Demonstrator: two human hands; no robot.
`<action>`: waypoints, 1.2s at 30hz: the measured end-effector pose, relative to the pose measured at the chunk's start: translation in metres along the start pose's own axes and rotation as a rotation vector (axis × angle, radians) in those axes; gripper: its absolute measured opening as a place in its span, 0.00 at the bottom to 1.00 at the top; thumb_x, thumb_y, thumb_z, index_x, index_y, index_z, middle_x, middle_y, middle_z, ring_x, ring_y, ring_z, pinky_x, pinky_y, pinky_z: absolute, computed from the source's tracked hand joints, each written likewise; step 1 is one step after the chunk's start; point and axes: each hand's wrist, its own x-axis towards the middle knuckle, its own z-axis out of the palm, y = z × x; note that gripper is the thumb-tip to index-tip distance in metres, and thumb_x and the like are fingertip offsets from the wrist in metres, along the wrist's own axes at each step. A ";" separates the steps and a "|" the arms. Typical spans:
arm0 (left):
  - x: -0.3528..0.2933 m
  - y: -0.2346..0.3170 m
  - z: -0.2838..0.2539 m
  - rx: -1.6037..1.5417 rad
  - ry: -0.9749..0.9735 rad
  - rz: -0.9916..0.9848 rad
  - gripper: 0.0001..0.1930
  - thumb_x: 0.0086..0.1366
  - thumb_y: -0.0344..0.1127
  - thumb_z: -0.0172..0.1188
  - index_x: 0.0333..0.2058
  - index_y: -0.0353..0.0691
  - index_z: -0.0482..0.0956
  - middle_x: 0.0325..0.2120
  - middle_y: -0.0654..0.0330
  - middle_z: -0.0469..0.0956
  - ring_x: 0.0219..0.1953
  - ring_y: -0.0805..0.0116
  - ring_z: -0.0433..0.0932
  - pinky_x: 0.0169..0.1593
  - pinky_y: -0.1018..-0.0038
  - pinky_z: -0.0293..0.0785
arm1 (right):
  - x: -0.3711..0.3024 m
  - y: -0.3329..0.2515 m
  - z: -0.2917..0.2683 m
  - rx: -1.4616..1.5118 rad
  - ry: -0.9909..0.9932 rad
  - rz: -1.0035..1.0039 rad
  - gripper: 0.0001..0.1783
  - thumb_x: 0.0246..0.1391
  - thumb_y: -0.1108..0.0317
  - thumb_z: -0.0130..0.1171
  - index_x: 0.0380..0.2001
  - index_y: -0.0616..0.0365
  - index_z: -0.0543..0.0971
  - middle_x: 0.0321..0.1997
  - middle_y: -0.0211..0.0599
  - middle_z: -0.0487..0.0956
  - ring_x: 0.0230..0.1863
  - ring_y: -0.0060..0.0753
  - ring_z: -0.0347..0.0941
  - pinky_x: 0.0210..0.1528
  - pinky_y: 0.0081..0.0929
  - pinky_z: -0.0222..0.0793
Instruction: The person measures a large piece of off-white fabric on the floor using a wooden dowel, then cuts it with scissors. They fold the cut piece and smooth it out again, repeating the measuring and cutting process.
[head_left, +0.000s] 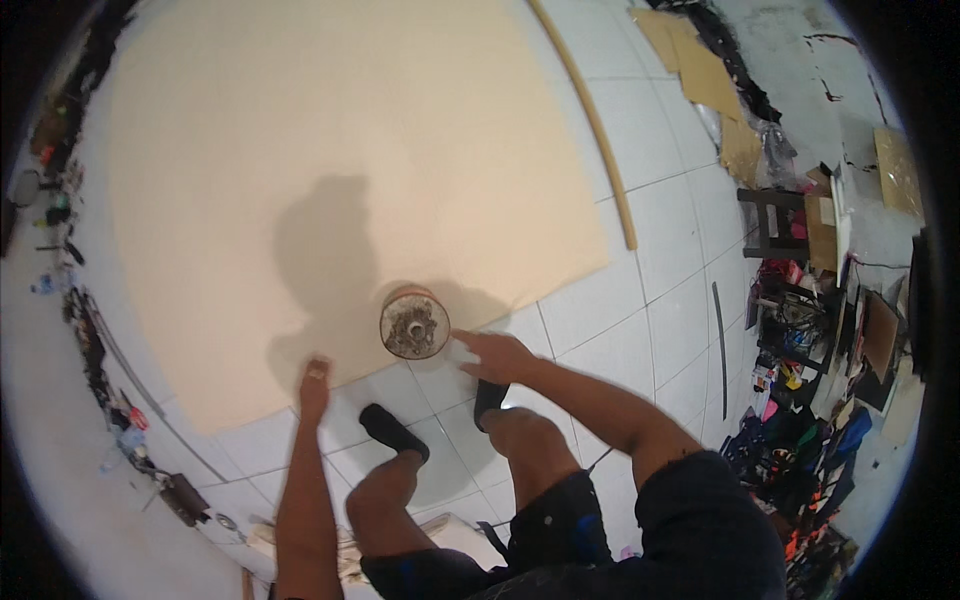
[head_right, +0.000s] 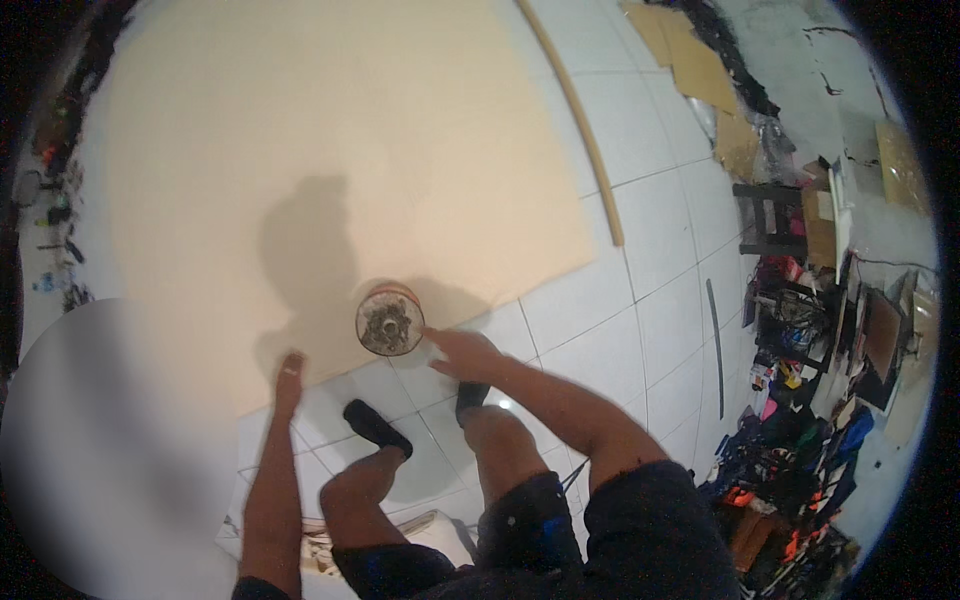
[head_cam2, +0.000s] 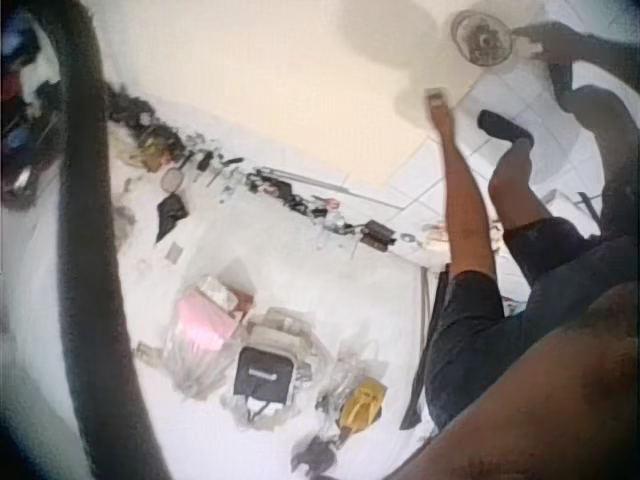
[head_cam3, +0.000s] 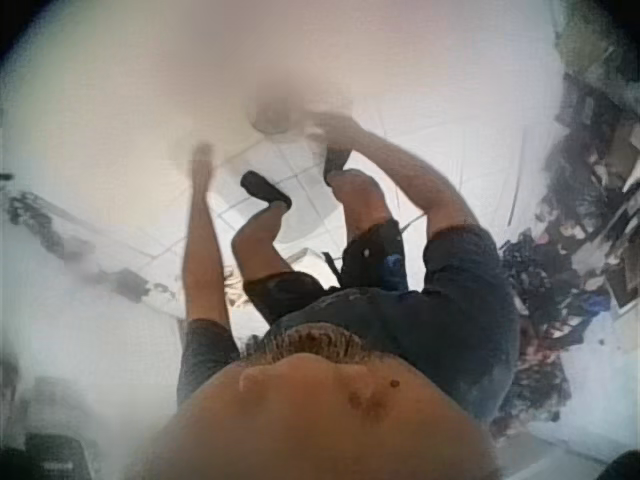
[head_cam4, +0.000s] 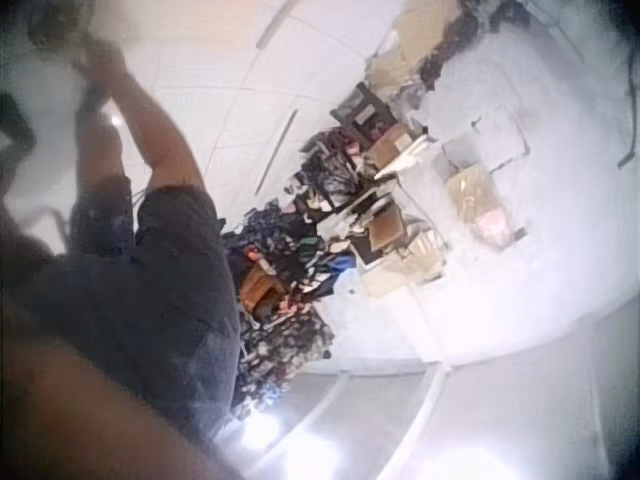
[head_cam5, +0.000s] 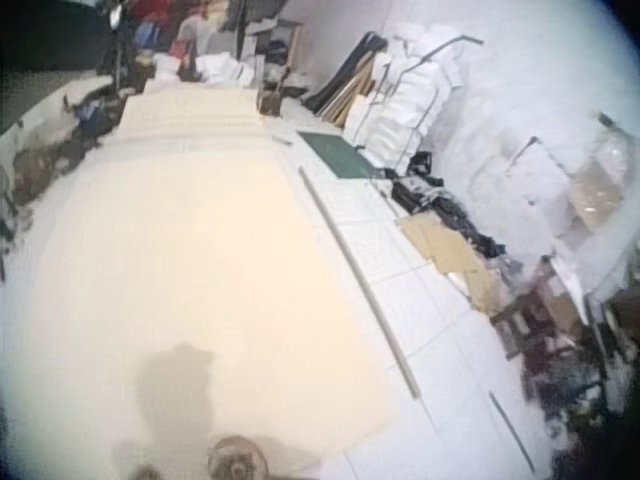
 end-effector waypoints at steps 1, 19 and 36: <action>-0.030 0.000 0.012 0.196 0.025 0.342 0.20 0.65 0.30 0.51 0.56 0.34 0.72 0.55 0.46 0.72 0.59 0.51 0.70 0.63 0.60 0.65 | -0.038 0.003 0.002 0.151 0.103 0.091 0.35 0.56 0.52 0.61 0.64 0.49 0.65 0.43 0.48 0.80 0.46 0.52 0.77 0.47 0.43 0.72; -0.126 0.382 -0.130 0.477 0.087 -0.289 0.24 0.63 0.52 0.54 0.31 0.32 0.83 0.33 0.41 0.82 0.41 0.42 0.80 0.47 0.53 0.75 | -0.591 0.237 -0.098 0.954 0.187 0.950 0.21 0.54 0.53 0.66 0.39 0.61 0.77 0.25 0.36 0.78 0.21 0.28 0.75 0.20 0.29 0.72; 0.080 0.666 0.031 0.881 -0.399 0.044 0.18 0.67 0.44 0.49 0.49 0.44 0.79 0.41 0.48 0.82 0.46 0.48 0.80 0.49 0.56 0.75 | -0.489 0.461 -0.552 0.765 0.797 0.794 0.16 0.59 0.59 0.60 0.38 0.63 0.77 0.23 0.36 0.77 0.20 0.27 0.75 0.20 0.27 0.68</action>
